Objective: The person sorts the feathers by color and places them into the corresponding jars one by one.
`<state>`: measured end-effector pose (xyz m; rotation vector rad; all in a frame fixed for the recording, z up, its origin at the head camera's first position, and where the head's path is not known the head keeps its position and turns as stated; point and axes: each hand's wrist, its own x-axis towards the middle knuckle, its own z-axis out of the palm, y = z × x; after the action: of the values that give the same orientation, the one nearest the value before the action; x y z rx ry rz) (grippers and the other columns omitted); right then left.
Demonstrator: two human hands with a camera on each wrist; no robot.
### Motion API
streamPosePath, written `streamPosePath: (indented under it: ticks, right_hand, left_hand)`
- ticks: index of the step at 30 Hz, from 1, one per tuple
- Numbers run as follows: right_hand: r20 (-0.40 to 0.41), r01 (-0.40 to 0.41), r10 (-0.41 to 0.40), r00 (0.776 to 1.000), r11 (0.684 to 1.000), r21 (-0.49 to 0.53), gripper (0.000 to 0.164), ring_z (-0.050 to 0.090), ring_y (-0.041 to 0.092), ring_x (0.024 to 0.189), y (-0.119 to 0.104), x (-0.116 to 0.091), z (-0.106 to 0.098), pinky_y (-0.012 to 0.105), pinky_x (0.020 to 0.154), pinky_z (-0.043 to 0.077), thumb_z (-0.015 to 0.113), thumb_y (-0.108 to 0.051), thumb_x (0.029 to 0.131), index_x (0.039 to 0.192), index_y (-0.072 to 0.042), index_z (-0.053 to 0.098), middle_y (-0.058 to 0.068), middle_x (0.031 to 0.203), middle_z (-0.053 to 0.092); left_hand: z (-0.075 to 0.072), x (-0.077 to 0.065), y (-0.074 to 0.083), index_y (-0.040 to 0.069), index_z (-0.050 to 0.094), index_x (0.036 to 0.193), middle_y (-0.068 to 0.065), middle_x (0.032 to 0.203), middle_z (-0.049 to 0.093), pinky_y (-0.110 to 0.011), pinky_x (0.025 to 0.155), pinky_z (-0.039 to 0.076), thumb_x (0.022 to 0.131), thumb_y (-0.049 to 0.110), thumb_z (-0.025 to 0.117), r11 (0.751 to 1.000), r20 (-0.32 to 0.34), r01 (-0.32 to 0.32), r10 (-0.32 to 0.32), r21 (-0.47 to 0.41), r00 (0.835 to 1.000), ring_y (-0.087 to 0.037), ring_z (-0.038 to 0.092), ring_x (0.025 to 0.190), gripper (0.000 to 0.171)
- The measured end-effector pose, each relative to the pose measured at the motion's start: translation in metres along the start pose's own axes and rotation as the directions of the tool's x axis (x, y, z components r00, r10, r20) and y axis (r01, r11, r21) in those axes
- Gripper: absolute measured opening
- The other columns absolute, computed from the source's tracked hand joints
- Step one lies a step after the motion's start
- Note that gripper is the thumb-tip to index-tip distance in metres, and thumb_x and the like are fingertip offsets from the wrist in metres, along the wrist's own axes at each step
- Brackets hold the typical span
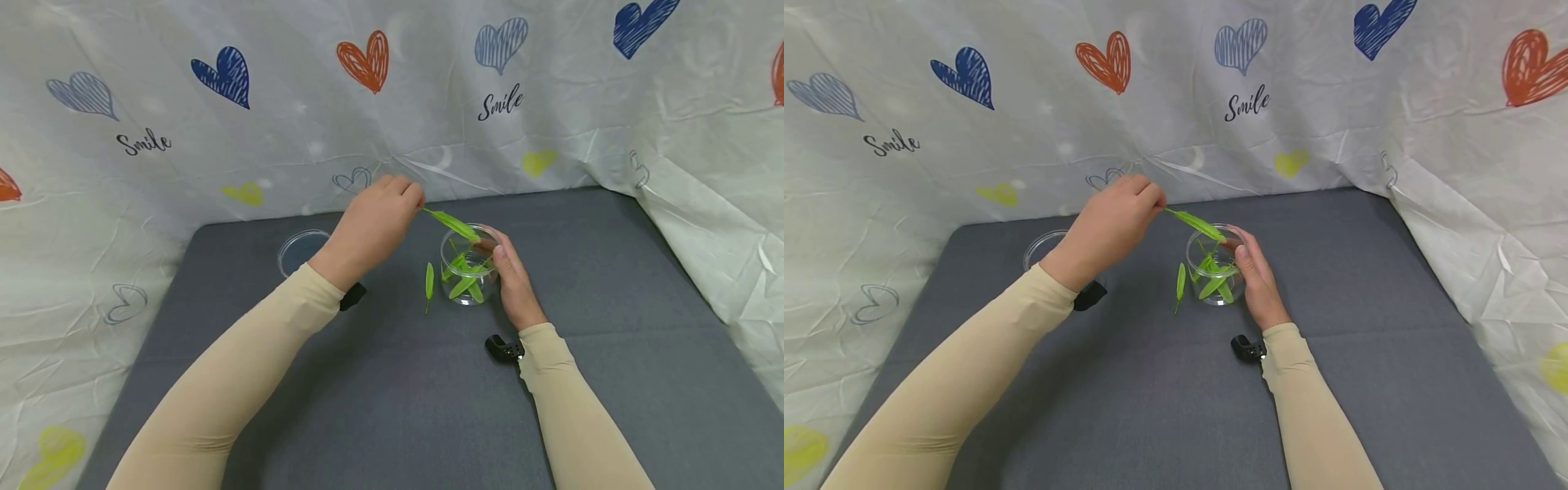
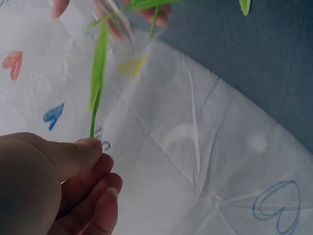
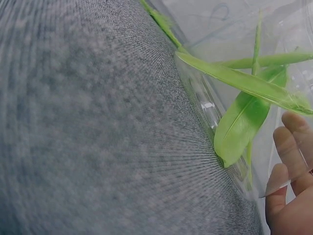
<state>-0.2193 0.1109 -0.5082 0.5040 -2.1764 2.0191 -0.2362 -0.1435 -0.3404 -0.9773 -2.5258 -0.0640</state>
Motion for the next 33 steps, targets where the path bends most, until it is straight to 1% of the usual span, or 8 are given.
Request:
streamPosePath:
  ticks: [6, 9, 13, 16, 23, 28, 30, 33]
  right_hand:
    - [0.002, -0.029, 0.029, 1.000, 1.000, 0.006, 0.053, 0.050, 0.025, 0.144, 0.000, -0.001, 0.002, 0.050, 0.107, 0.038, 0.026, -0.048, 0.117, 0.164, -0.030, 0.044, 0.009, 0.158, 0.053]
    - [0.027, -0.033, 0.033, 0.999, 0.999, 0.014, 0.054, 0.051, 0.024, 0.143, 0.000, -0.002, 0.004, 0.046, 0.103, 0.039, 0.024, -0.048, 0.117, 0.165, -0.030, 0.042, 0.009, 0.159, 0.053]
    - [0.031, -0.022, 0.022, 0.999, 1.000, 0.019, 0.054, 0.053, 0.023, 0.141, -0.001, -0.002, 0.004, 0.039, 0.102, 0.041, 0.024, -0.046, 0.118, 0.165, -0.029, 0.042, 0.011, 0.159, 0.053]
    - [0.014, -0.016, 0.015, 1.000, 1.000, 0.024, 0.053, 0.054, 0.020, 0.138, -0.002, -0.002, 0.002, 0.035, 0.100, 0.041, 0.024, -0.045, 0.118, 0.164, -0.027, 0.043, 0.011, 0.157, 0.056]
    - [0.017, -0.020, 0.019, 1.000, 1.000, 0.014, 0.052, 0.055, 0.016, 0.136, -0.002, -0.001, 0.002, 0.033, 0.094, 0.042, 0.025, -0.045, 0.118, 0.164, -0.027, 0.043, 0.009, 0.155, 0.058]
    - [0.008, -0.011, 0.011, 1.000, 1.000, 0.023, 0.052, 0.054, 0.018, 0.143, -0.003, 0.000, 0.002, 0.032, 0.111, 0.043, 0.025, -0.043, 0.119, 0.163, -0.025, 0.044, 0.010, 0.154, 0.058]
    - [0.008, -0.006, 0.006, 1.000, 1.000, 0.022, 0.052, 0.053, 0.021, 0.146, -0.002, 0.001, 0.002, 0.036, 0.120, 0.039, 0.025, -0.042, 0.119, 0.164, -0.023, 0.044, 0.012, 0.154, 0.058]
    - [0.010, 0.001, -0.001, 1.000, 1.000, 0.024, 0.052, 0.051, 0.025, 0.148, -0.002, 0.001, 0.001, 0.046, 0.127, 0.034, 0.025, -0.041, 0.119, 0.164, -0.021, 0.043, 0.015, 0.154, 0.058]
  left_hand:
    - [0.008, 0.004, 0.011, 0.002, 0.067, 0.107, -0.012, 0.103, 0.069, -0.035, 0.075, 0.054, 0.110, 0.001, 0.060, 0.993, 0.011, -0.089, 0.089, 0.082, 0.996, -0.027, 0.062, 0.088, 0.008]
    - [0.010, 0.005, 0.016, 0.002, 0.069, 0.108, -0.011, 0.102, 0.070, -0.036, 0.073, 0.055, 0.110, 0.001, 0.059, 0.986, 0.037, -0.095, 0.091, 0.135, 0.995, -0.026, 0.063, 0.086, 0.011]
    - [0.013, 0.009, 0.023, 0.002, 0.072, 0.114, -0.012, 0.108, 0.072, -0.037, 0.080, 0.060, 0.109, 0.002, 0.061, 0.977, 0.075, -0.112, 0.100, 0.183, 0.992, -0.027, 0.068, 0.094, 0.012]
    - [0.016, 0.013, 0.029, 0.002, 0.073, 0.119, -0.013, 0.113, 0.074, -0.038, 0.085, 0.062, 0.108, 0.004, 0.064, 0.972, 0.099, -0.130, 0.113, 0.193, 0.989, -0.027, 0.071, 0.100, 0.014]
    - [0.023, 0.017, 0.038, 0.005, 0.076, 0.120, -0.011, 0.115, 0.076, -0.037, 0.083, 0.062, 0.108, 0.007, 0.065, 0.964, 0.136, -0.150, 0.122, 0.219, 0.983, -0.025, 0.072, 0.100, 0.016]
    - [0.027, 0.018, 0.043, 0.007, 0.078, 0.118, -0.009, 0.114, 0.077, -0.035, 0.080, 0.062, 0.108, 0.009, 0.066, 0.955, 0.136, -0.168, 0.138, 0.244, 0.981, -0.024, 0.073, 0.099, 0.016]
    - [0.029, 0.019, 0.045, 0.008, 0.078, 0.118, -0.009, 0.114, 0.077, -0.035, 0.080, 0.062, 0.109, 0.011, 0.066, 0.953, 0.132, -0.169, 0.140, 0.250, 0.981, -0.024, 0.074, 0.099, 0.016]
    - [0.031, 0.018, 0.047, 0.009, 0.079, 0.118, -0.008, 0.113, 0.078, -0.034, 0.077, 0.062, 0.110, 0.014, 0.066, 0.951, 0.121, -0.173, 0.146, 0.256, 0.982, -0.023, 0.074, 0.097, 0.017]
